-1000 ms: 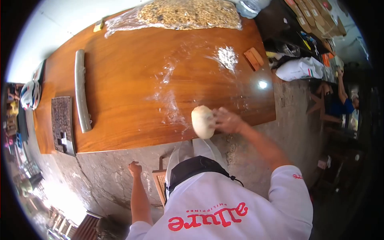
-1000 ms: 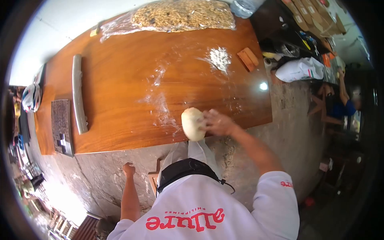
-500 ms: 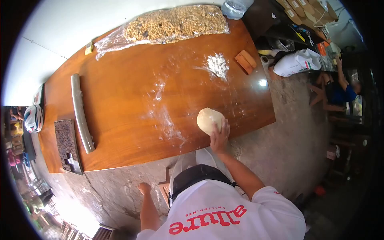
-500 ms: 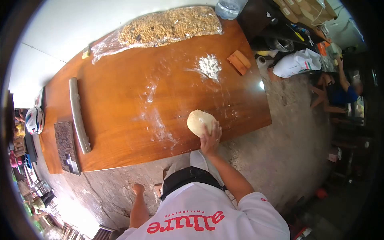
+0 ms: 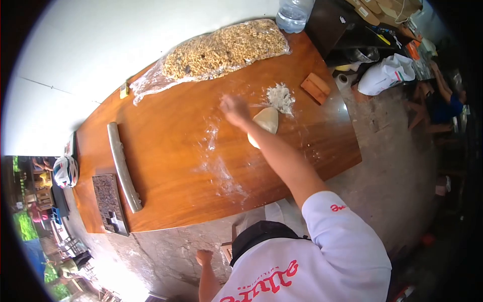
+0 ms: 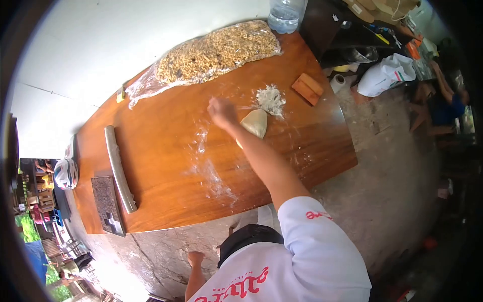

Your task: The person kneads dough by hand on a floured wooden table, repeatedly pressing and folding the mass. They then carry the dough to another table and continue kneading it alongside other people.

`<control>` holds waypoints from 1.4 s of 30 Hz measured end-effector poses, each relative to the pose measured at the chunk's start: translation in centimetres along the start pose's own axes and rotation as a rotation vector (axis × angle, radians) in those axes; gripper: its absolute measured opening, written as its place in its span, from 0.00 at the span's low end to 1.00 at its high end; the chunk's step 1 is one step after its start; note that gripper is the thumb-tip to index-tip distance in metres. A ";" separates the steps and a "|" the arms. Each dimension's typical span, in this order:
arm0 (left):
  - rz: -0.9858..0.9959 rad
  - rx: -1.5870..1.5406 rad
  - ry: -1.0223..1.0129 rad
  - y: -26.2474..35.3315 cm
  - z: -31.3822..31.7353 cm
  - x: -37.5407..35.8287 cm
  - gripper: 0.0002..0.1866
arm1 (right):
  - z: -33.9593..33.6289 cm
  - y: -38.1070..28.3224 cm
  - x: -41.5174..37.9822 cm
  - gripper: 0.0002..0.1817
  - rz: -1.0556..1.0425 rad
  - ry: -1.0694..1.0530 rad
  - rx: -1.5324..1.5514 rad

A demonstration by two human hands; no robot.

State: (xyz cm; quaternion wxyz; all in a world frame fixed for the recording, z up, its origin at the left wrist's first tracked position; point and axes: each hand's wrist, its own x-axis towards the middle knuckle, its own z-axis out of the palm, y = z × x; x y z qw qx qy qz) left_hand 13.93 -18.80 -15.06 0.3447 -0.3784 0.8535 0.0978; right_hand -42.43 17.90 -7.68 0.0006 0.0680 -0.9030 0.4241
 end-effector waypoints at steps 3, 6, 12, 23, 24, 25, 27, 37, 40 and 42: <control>0.019 0.026 -0.035 -0.1 0.6 -0.3 0.11 | 2.8 -3.0 -4.4 0.20 -0.310 0.334 -0.095; 0.133 -0.171 0.130 -0.9 4.1 -0.2 0.15 | -3.9 -0.3 -8.8 0.24 -0.133 0.655 -0.443; 0.068 -0.262 0.149 1.8 5.6 0.8 0.12 | 0.1 4.2 -8.7 0.33 0.721 0.500 -0.241; 0.402 -0.235 0.181 6.8 2.4 4.2 0.11 | 2.1 -0.7 -20.8 0.20 -0.604 -0.230 -0.463; 0.399 -0.230 0.175 6.0 2.4 4.2 0.11 | 1.1 0.3 -22.3 0.18 -0.676 -0.267 -0.498; 0.437 -0.155 0.185 5.2 2.8 4.5 0.13 | -0.7 1.1 -23.5 0.18 -0.672 -0.276 -0.498; 0.472 -0.096 0.193 5.7 3.1 3.6 0.15 | -4.6 1.3 -24.5 0.12 -0.664 -0.329 -0.361; 0.326 -0.030 -0.146 4.0 4.6 1.2 0.21 | 6.2 -4.8 -18.7 0.19 -0.539 0.021 -0.397; 0.411 -0.022 -0.360 5.4 2.8 1.9 0.24 | 3.8 -2.9 -21.6 0.21 -0.651 -0.369 -0.871; 0.450 -0.040 -0.458 7.0 1.8 2.4 0.25 | 1.0 0.6 -24.9 0.21 -0.790 -0.157 -0.543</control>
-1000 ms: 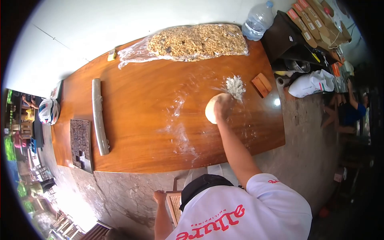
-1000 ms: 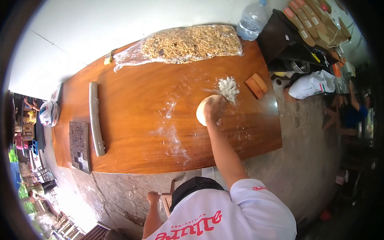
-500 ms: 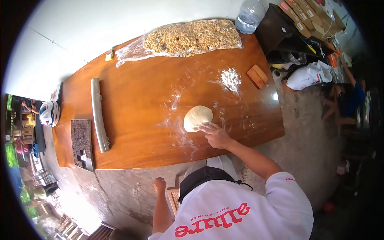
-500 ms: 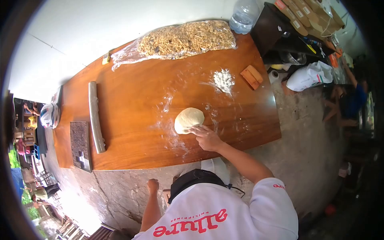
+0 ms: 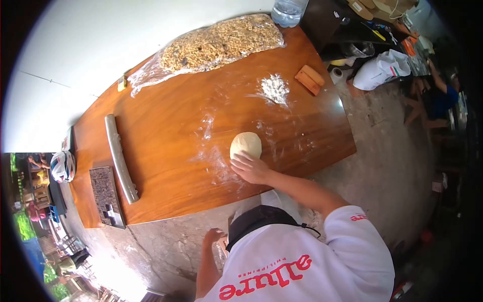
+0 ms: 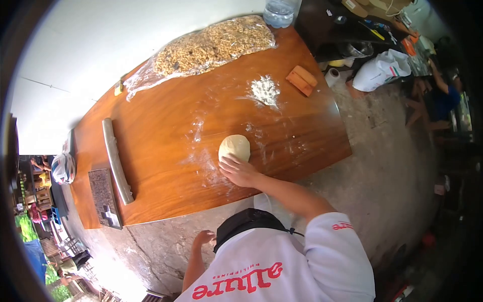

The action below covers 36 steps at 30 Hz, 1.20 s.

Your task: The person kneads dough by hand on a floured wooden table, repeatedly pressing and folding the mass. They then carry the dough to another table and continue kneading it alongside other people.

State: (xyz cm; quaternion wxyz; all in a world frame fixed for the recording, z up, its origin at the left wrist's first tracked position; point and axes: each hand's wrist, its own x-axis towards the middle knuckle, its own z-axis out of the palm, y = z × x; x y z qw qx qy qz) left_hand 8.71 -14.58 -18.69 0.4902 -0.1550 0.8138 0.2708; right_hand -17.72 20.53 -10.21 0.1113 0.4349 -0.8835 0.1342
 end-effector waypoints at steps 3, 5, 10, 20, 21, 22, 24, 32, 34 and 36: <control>0.003 -0.076 -0.157 5.9 -5.1 -1.7 0.21 | -5.1 3.2 -8.2 0.20 -0.028 -0.037 0.140; 0.014 -0.200 -0.207 11.4 -8.7 -3.0 0.20 | -7.8 5.3 -11.6 0.20 -0.001 -0.094 0.181; 0.160 -0.099 -0.258 23.3 -14.8 -3.3 0.20 | -8.9 3.7 -15.4 0.25 0.919 0.016 0.467; 0.359 -0.177 0.007 27.5 -14.4 -3.0 0.18 | -1.8 12.3 0.9 0.30 1.301 0.366 0.242; 0.349 -0.243 0.013 27.7 -14.4 -3.7 0.17 | -3.5 15.0 4.0 0.28 1.245 0.250 0.378; 0.341 -0.244 0.020 27.4 -13.9 -3.7 0.17 | -4.4 16.2 7.2 0.27 1.181 0.132 0.509; 0.402 -0.411 0.128 26.9 -13.4 -3.2 0.16 | -3.9 15.5 12.0 0.27 0.993 -0.268 0.228; 0.681 -0.080 0.860 34.4 -15.7 -1.8 0.19 | 0.3 4.1 1.0 0.21 0.039 -0.057 0.364; 0.803 0.136 0.882 37.2 -15.5 -0.3 0.26 | -0.7 4.9 -3.6 0.18 0.189 -0.141 0.463; 0.847 0.139 0.863 39.3 -14.9 2.5 0.29 | -4.0 5.9 -6.1 0.16 0.350 -0.154 0.556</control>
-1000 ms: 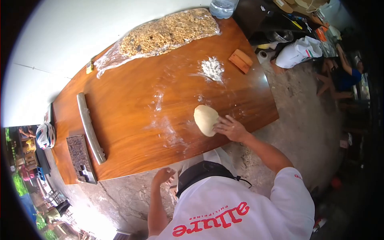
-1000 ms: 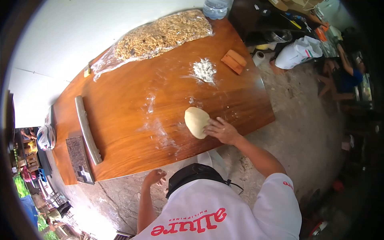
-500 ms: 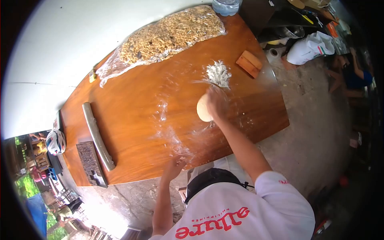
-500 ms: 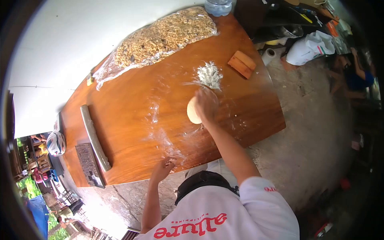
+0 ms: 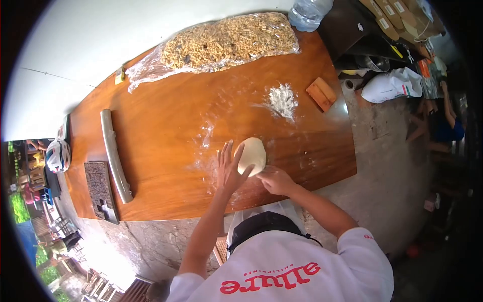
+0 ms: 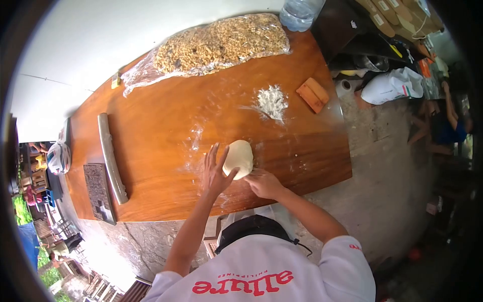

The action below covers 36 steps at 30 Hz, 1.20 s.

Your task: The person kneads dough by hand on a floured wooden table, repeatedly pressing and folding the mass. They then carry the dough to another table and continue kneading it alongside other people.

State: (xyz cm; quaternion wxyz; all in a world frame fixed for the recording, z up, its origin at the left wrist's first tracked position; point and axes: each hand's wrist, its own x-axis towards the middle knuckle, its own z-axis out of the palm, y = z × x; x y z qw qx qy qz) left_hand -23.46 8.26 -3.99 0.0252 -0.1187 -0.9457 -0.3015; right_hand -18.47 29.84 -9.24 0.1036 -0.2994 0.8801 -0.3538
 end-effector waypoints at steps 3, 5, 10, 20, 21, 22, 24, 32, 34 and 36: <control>0.199 -0.011 -0.106 0.7 3.4 2.9 0.34 | -1.9 2.0 -2.4 0.13 0.352 0.238 0.160; 0.330 -0.012 -0.204 2.8 6.2 4.8 0.36 | -1.6 4.3 -3.7 0.12 0.551 0.431 0.217; 0.457 0.563 -0.625 6.4 14.2 11.3 0.24 | 1.0 3.7 -4.3 0.21 1.285 0.704 1.298; -0.614 -0.495 0.162 0.0 7.5 10.1 0.22 | -8.9 4.9 15.7 0.30 1.020 0.333 1.210; -0.785 -0.715 0.240 -1.9 9.3 6.3 0.24 | -7.9 5.8 18.4 0.29 1.002 0.187 0.905; -0.874 -0.866 0.150 -1.2 8.3 2.3 0.26 | -4.1 7.8 20.3 0.28 0.527 0.198 0.328; -1.196 -1.287 0.224 1.2 8.4 -4.8 0.24 | -6.3 -0.7 24.4 0.30 0.577 -0.521 -0.024; -1.104 -1.084 0.379 -4.1 0.0 -18.7 0.13 | -5.1 4.6 4.5 0.22 -0.608 -0.406 -0.231; -1.054 -1.070 0.410 -5.8 -1.0 -19.1 0.13 | -9.1 6.0 4.4 0.15 0.108 -0.466 -0.294; -0.993 -1.045 0.414 -5.9 -1.5 -18.7 0.13 | -7.9 6.9 8.2 0.12 0.407 -0.198 -0.477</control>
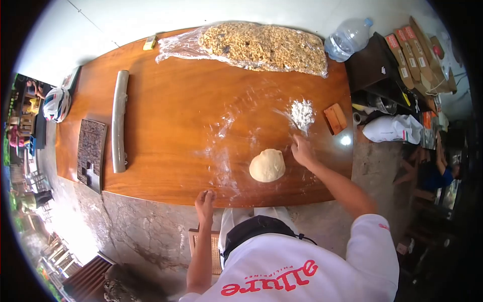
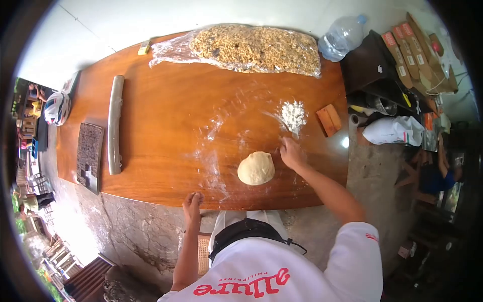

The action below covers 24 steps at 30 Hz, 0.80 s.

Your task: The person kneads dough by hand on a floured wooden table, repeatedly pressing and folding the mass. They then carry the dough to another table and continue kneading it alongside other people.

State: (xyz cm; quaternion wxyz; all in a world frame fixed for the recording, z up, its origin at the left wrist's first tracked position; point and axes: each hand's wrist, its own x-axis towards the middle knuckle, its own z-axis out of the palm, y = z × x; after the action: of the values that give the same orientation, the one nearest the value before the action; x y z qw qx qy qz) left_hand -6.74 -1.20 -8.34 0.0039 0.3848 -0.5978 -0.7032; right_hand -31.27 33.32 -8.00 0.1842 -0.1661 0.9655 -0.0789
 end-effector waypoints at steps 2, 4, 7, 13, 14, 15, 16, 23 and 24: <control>-0.082 -0.002 -0.031 1.0 1.1 0.5 0.13 | 0.3 -4.5 3.2 0.27 0.166 0.099 0.316; -0.089 0.025 -0.101 1.0 2.6 0.8 0.14 | 5.2 -11.6 4.5 0.25 0.084 -0.088 0.613; -0.132 0.187 -0.240 0.0 3.4 -0.2 0.15 | 5.7 -19.0 -2.9 0.13 -0.477 -0.221 0.454; -0.125 0.256 -0.343 -2.1 1.8 -2.6 0.15 | 7.3 -6.6 -9.8 0.15 0.436 -0.569 1.206; -0.151 0.266 -0.333 -2.8 1.6 -2.1 0.15 | 5.1 -5.8 -8.3 0.18 0.657 -0.643 1.335; -0.181 0.285 -0.325 -3.2 1.3 -2.2 0.15 | 4.4 -5.1 -6.9 0.20 0.756 -0.626 1.432; -0.175 0.298 -0.332 -2.9 1.4 -2.0 0.15 | 3.5 -4.5 -4.8 0.22 0.838 -0.607 1.528; 0.061 0.443 -0.343 2.9 5.3 2.1 0.15 | -5.5 -8.3 5.1 0.11 -0.053 -0.105 -0.126; 0.181 0.499 -0.328 3.7 6.3 2.8 0.15 | -7.5 -12.1 5.0 0.11 -0.030 -0.089 -0.109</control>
State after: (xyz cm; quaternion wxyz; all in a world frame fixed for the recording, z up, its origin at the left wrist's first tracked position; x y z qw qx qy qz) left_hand -13.84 1.70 -6.77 -0.1245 0.2007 -0.7765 -0.5842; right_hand -35.01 20.97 -0.13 0.2166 -0.1936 0.9566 -0.0215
